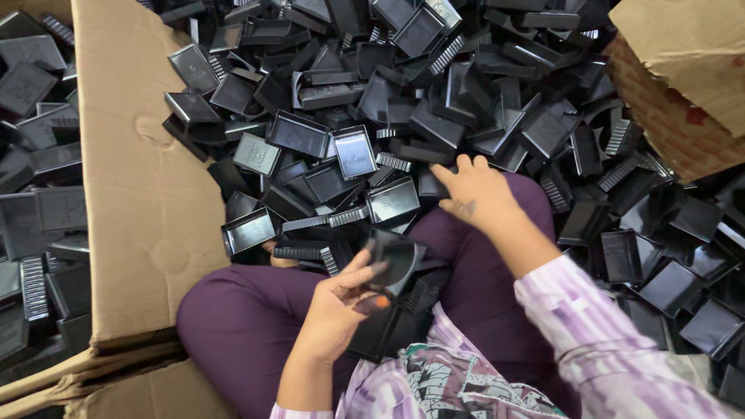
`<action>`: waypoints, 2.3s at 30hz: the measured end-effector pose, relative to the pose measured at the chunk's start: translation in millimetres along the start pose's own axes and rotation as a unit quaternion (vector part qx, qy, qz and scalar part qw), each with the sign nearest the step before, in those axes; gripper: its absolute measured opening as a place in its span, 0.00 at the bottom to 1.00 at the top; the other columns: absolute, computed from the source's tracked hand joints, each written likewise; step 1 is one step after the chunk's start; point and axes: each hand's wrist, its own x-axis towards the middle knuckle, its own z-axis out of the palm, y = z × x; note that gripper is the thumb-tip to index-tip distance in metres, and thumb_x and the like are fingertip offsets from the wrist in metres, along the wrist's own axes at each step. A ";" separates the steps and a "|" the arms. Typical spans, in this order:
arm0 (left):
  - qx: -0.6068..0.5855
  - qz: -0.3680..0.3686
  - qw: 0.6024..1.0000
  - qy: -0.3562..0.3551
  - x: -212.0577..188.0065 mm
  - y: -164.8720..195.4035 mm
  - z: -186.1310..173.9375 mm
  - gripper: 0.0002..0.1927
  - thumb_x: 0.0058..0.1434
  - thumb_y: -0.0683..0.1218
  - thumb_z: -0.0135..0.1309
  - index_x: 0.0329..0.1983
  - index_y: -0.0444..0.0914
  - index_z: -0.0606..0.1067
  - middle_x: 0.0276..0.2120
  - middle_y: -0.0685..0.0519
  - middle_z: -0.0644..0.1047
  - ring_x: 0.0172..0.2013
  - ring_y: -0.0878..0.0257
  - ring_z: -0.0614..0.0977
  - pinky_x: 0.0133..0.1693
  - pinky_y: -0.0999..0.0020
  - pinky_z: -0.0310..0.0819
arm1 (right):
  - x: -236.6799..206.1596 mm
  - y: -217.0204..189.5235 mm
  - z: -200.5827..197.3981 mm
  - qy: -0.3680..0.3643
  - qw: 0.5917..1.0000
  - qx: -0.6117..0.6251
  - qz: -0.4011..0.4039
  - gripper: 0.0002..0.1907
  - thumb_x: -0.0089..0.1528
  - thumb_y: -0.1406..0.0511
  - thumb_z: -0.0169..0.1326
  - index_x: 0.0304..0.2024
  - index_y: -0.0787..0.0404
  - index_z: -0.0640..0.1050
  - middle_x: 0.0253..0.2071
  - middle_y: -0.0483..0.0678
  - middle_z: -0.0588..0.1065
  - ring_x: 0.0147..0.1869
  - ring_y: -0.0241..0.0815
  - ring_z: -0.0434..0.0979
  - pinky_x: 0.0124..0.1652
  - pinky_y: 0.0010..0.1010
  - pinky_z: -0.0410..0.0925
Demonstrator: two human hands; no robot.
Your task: The person sits on the floor between cardboard boxes filled with black plastic hinged boxes. They pick up the plastic boxes one at a time, open and close the lids, and place them into a cardboard box, working through the pile.
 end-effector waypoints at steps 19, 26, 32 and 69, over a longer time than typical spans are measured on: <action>-0.124 0.026 0.990 0.063 11.1 16.9 60.3 0.38 0.47 0.31 0.67 0.64 0.30 0.70 0.51 0.47 0.79 0.50 0.59 0.81 0.52 0.64 0.77 | -125.9 -66.8 -16.9 0.029 0.822 0.553 -0.132 0.41 0.65 0.49 0.46 0.74 0.65 0.60 0.55 0.57 0.73 0.57 0.51 0.77 0.58 0.36 0.66; -0.078 0.041 0.996 0.018 6.6 4.4 55.9 0.39 0.51 0.32 0.65 0.68 0.29 0.67 0.57 0.47 0.77 0.55 0.60 0.79 0.56 0.66 0.74 | -128.7 -77.6 -2.8 0.066 0.855 0.494 -0.142 0.42 0.65 0.48 0.42 0.74 0.66 0.56 0.64 0.61 0.66 0.59 0.58 0.75 0.57 0.40 0.68; 0.012 0.045 0.997 -0.059 -1.1 -9.9 72.9 0.44 0.57 0.38 0.64 0.74 0.32 0.57 0.64 0.46 0.70 0.62 0.59 0.73 0.62 0.64 0.68 | -122.9 -86.8 -10.1 0.345 0.824 0.392 -0.219 0.35 0.73 0.48 0.23 0.63 0.70 0.64 0.68 0.69 0.57 0.68 0.80 0.58 0.63 0.62 0.54; 0.499 0.198 0.844 0.016 8.1 -5.8 76.9 0.65 0.43 0.58 0.76 0.73 0.28 0.48 0.69 0.33 0.61 0.69 0.42 0.62 0.67 0.47 0.53 | -100.5 -8.0 35.5 0.156 0.673 0.699 0.184 0.09 0.63 0.70 0.55 0.45 0.63 0.72 0.32 0.51 0.76 0.25 0.40 0.78 0.23 0.31 0.70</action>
